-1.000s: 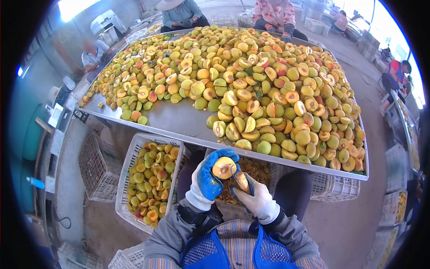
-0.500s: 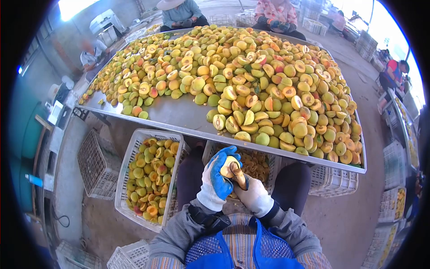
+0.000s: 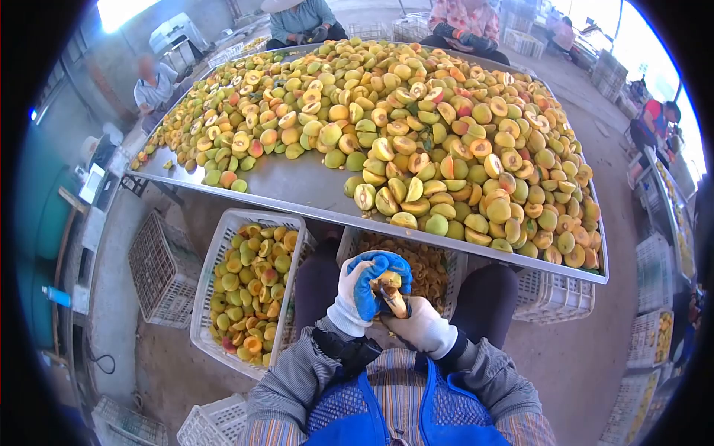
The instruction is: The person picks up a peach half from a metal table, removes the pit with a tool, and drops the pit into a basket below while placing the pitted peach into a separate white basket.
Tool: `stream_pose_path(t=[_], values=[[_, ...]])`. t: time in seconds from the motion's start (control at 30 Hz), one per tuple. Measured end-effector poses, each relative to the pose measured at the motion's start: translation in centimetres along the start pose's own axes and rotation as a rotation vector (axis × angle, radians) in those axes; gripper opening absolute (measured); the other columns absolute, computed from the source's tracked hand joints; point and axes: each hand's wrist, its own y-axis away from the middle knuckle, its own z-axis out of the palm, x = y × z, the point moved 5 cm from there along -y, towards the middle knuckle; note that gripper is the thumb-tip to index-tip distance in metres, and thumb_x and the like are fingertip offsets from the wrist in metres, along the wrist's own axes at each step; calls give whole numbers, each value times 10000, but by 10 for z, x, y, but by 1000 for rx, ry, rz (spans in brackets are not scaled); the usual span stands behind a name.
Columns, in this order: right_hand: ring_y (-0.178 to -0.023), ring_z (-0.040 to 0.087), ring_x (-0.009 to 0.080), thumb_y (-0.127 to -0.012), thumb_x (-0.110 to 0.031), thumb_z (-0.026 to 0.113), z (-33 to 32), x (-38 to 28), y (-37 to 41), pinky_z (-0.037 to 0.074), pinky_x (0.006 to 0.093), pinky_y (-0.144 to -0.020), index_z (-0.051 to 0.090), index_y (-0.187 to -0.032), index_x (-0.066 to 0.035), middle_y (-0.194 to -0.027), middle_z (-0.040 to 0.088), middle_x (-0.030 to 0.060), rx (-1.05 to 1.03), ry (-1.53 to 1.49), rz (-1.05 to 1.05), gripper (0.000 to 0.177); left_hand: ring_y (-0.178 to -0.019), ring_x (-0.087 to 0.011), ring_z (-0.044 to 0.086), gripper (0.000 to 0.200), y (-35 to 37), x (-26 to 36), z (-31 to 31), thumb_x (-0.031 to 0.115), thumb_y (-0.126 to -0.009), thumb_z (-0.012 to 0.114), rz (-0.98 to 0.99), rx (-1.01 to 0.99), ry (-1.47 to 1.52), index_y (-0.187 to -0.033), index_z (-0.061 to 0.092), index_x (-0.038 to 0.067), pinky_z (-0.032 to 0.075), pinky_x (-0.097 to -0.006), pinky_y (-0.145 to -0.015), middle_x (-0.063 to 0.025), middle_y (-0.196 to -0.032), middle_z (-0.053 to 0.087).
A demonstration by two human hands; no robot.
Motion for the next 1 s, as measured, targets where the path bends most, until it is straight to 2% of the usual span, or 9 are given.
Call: stream_pose_path(t=[0.07, 0.3, 0.43, 0.57, 0.63, 0.7, 0.77, 0.83, 1.0], values=[[-750, 640, 181, -816, -290, 734, -13, -3, -7, 505, 331, -723, 666, -998, -11, -822, 690, 110, 160, 398, -24, 340, -662, -277, 636, 383, -2, -4, -3, 289, -902, 548, -17, 61, -98, -878, 649, -80, 536, -355, -638, -189, -813, 651], [-743, 661, 221, -800, -305, 732, -10, 2, -11, 509, 346, -712, 680, -976, -31, -832, 697, 129, -22, 288, 72, 329, -699, -200, 650, 312, -7, -6, -6, 175, -930, 494, 29, -110, -7, -840, 650, -79, 535, -323, -671, -168, -791, 675], [-738, 626, 140, -779, -201, 752, -11, 1, -10, 508, 305, -707, 692, -963, -36, -808, 692, 74, -77, 172, 27, 254, -704, -212, 633, 378, -10, -6, -8, 195, -941, 428, -104, -2, -463, -801, 643, -83, 514, -308, -690, -198, -799, 662], [-865, 613, 132, -808, -142, 734, 8, 10, -14, 491, 276, -810, 651, -1104, -64, -925, 678, 49, -239, -139, -469, 317, -647, -297, 637, 439, -3, -17, 6, 282, -934, 448, -120, -327, 184, -697, 614, -49, 521, -367, -608, -215, -740, 628], [-835, 619, 152, -823, -114, 715, 5, 39, -24, 495, 294, -782, 661, -1086, -49, -914, 677, 45, -339, -468, -253, 277, -679, -284, 636, 432, -6, -16, -7, 278, -953, 436, -54, -187, 199, -777, 631, -64, 521, -360, -649, -206, -743, 628], [-792, 628, 178, -821, -148, 718, -11, 56, -26, 493, 307, -730, 666, -1058, -19, -860, 678, 82, -457, 60, -331, 274, -675, -301, 646, 381, -6, -3, -59, 291, -938, 513, -84, 330, 59, -873, 644, -61, 533, -378, -671, -191, -715, 632], [-768, 643, 326, -822, -304, 663, -37, 39, -25, 496, 387, -723, 643, -1084, -4, -770, 650, 206, -117, 312, 75, 399, -877, -324, 645, 416, -1, 18, -145, 325, -853, 651, -73, 562, -354, -1052, 624, -39, 513, -425, -818, -195, -920, 653], [-862, 634, 409, -833, -373, 604, -59, 60, -29, 498, 452, -781, 594, -1170, -27, -873, 662, 254, 157, 633, 51, 483, -1114, -344, 547, 554, 2, 80, -155, 342, -760, 740, 12, 741, -1738, -1183, 586, 18, 430, -468, -964, -196, -1194, 575], [-897, 646, 399, -809, -442, 614, -61, 87, -57, 507, 492, -795, 552, -1223, -104, -924, 672, 237, 156, 689, 230, 538, -1214, -388, 457, 639, -96, 110, -151, 356, -748, 731, 14, 465, -2004, -1291, 524, 89, 383, -466, -1022, -191, -1327, 483]])
